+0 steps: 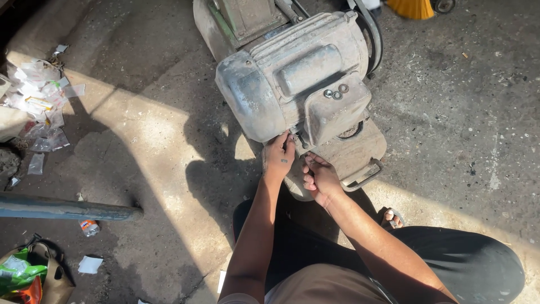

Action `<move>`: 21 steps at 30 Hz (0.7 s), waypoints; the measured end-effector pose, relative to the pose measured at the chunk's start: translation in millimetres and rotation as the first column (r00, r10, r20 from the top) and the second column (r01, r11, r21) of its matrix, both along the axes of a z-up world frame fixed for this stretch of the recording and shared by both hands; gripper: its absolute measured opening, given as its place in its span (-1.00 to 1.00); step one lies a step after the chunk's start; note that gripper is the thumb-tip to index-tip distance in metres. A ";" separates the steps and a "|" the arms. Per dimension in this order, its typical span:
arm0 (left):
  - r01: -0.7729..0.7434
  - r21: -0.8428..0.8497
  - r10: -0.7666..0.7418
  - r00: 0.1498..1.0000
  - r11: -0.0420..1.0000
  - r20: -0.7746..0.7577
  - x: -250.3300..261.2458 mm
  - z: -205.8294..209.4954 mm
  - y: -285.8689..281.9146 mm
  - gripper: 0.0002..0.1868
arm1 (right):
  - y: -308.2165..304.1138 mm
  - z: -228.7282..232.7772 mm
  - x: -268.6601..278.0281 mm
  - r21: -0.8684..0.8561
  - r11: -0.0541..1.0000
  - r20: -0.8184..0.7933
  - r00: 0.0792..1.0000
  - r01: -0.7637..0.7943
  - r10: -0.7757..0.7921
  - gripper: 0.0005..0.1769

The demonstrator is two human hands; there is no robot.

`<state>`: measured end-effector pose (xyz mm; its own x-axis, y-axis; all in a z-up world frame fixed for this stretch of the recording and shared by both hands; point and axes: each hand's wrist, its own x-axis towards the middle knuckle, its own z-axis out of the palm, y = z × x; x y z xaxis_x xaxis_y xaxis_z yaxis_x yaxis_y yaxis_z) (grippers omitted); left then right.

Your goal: The person sits on the ground and uses a wrench to tighten bolts on the motor of an air compressor. They adjust the motor's position and continue securing the bolts with the wrench.

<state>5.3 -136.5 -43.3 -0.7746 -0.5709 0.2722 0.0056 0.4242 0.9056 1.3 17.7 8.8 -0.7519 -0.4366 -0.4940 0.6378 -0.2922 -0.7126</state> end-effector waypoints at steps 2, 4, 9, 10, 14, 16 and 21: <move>-0.041 -0.187 0.040 0.999 0.982 -0.010 -1.7 -1.6 -0.8 -0.59 | 1.8 -2.4 1.1 -0.028 1.000 0.006 1.000 0.013 -0.013 -0.60; -0.028 -0.132 0.025 0.999 0.991 -0.021 -4.5 -6.7 -1.8 -0.58 | 0.0 -4.3 1.4 -0.047 0.998 0.018 0.999 0.029 -0.028 -0.61; -0.070 0.007 0.070 0.997 0.998 -0.029 0.8 10.7 11.9 -0.56 | -0.1 -5.8 8.3 -0.037 0.998 -0.004 0.999 0.041 -0.041 -0.66; -0.115 -0.018 0.114 0.993 0.993 -0.024 -1.9 8.8 14.5 -0.57 | -1.1 -9.5 7.4 -0.003 0.999 -0.002 0.999 0.041 -0.041 -0.71; -0.129 0.045 0.130 0.991 0.991 -0.024 0.3 17.1 19.7 -0.58 | -13.6 -8.0 -1.2 -0.013 0.999 -0.038 0.998 0.050 -0.051 -0.77; -0.120 0.032 0.121 0.992 0.992 -0.032 1.5 9.3 19.1 -0.58 | -12.2 -11.1 -4.6 -0.033 0.998 -0.059 0.996 0.062 -0.064 -0.83; -0.199 -0.026 0.197 0.978 0.980 -0.072 0.2 25.1 25.4 -0.65 | -13.0 -4.9 0.1 -0.077 0.992 -0.070 0.992 0.096 -0.101 -0.88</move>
